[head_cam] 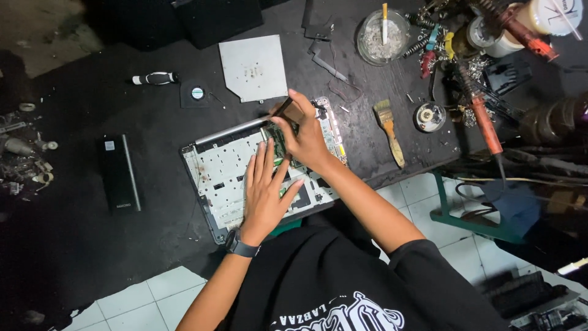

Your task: Cleaning a laptop motherboard with a brush and unscrewing internal components for repair.

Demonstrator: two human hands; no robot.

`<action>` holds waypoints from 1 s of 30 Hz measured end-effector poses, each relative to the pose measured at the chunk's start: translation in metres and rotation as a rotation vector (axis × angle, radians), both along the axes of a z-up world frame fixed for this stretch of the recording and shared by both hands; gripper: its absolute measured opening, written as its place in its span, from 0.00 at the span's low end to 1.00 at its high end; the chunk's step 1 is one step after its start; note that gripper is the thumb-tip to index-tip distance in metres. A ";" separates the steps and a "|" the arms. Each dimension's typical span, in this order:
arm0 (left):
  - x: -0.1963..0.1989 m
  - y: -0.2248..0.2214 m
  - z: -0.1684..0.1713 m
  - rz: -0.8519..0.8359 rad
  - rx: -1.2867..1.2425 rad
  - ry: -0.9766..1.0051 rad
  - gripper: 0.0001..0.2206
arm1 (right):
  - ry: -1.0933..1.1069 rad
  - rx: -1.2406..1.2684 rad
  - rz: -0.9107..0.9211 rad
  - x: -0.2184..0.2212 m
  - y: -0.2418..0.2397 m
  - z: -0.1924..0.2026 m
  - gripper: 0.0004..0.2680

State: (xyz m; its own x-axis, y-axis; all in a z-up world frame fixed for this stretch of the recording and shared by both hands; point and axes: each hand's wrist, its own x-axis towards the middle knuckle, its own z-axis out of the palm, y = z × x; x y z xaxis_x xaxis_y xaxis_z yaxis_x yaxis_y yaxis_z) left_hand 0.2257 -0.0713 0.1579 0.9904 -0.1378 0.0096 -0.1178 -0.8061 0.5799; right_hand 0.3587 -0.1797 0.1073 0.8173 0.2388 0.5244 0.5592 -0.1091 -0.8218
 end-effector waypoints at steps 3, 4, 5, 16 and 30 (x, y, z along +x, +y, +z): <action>0.000 0.000 0.001 0.000 -0.001 -0.004 0.25 | 0.006 -0.046 -0.001 -0.002 0.000 0.010 0.25; 0.000 -0.001 0.002 -0.002 -0.002 -0.004 0.25 | 0.006 -0.047 -0.003 -0.002 -0.001 0.007 0.25; 0.000 -0.001 0.002 0.002 0.001 -0.004 0.25 | 0.001 -0.084 0.000 -0.003 -0.002 0.005 0.25; 0.001 -0.001 0.002 -0.021 0.053 -0.001 0.24 | 0.067 -0.423 0.047 -0.015 0.000 0.002 0.13; 0.001 -0.004 0.002 -0.029 0.116 -0.153 0.31 | -0.396 -0.302 0.212 -0.006 -0.009 0.012 0.34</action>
